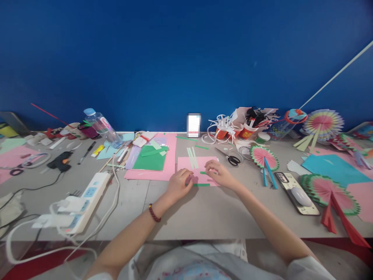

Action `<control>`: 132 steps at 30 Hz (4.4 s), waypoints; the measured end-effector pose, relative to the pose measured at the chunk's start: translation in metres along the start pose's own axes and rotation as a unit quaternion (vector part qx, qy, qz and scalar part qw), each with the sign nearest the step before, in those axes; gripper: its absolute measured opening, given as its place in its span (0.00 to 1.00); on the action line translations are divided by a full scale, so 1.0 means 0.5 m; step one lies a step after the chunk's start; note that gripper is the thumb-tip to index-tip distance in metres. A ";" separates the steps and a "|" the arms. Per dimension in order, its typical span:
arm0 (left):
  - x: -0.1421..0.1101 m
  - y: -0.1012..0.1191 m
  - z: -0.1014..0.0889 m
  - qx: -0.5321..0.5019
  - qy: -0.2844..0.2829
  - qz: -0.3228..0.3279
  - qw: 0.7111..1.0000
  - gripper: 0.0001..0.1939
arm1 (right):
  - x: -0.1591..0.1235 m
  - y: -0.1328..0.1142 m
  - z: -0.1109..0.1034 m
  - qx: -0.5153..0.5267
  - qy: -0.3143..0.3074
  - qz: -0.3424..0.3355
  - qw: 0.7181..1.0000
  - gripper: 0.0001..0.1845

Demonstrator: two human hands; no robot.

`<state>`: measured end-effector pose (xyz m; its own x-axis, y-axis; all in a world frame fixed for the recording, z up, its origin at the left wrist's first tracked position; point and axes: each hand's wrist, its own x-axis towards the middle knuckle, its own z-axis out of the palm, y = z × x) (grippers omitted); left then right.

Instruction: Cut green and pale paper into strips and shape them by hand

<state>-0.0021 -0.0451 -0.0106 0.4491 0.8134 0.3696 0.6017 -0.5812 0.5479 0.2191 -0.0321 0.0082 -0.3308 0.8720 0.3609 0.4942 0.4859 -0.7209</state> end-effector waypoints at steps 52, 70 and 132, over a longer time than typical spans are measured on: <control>-0.029 0.056 0.054 0.061 -0.139 0.197 0.969 0.12 | -0.101 0.023 -0.013 -0.159 -0.053 0.191 0.967 0.10; -0.027 0.055 0.051 0.059 -0.136 0.204 0.968 0.12 | -0.097 0.014 -0.006 -0.193 -0.054 0.183 0.963 0.08; -0.029 0.057 0.050 0.055 -0.138 0.195 0.970 0.14 | -0.101 0.018 -0.009 -0.198 -0.059 0.177 0.962 0.08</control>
<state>0.0249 -0.0739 -0.0192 0.8069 0.5031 0.3095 0.4109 -0.8545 0.3178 0.2440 -0.0715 -0.0140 -0.1624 0.9855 0.0483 0.8521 0.1648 -0.4968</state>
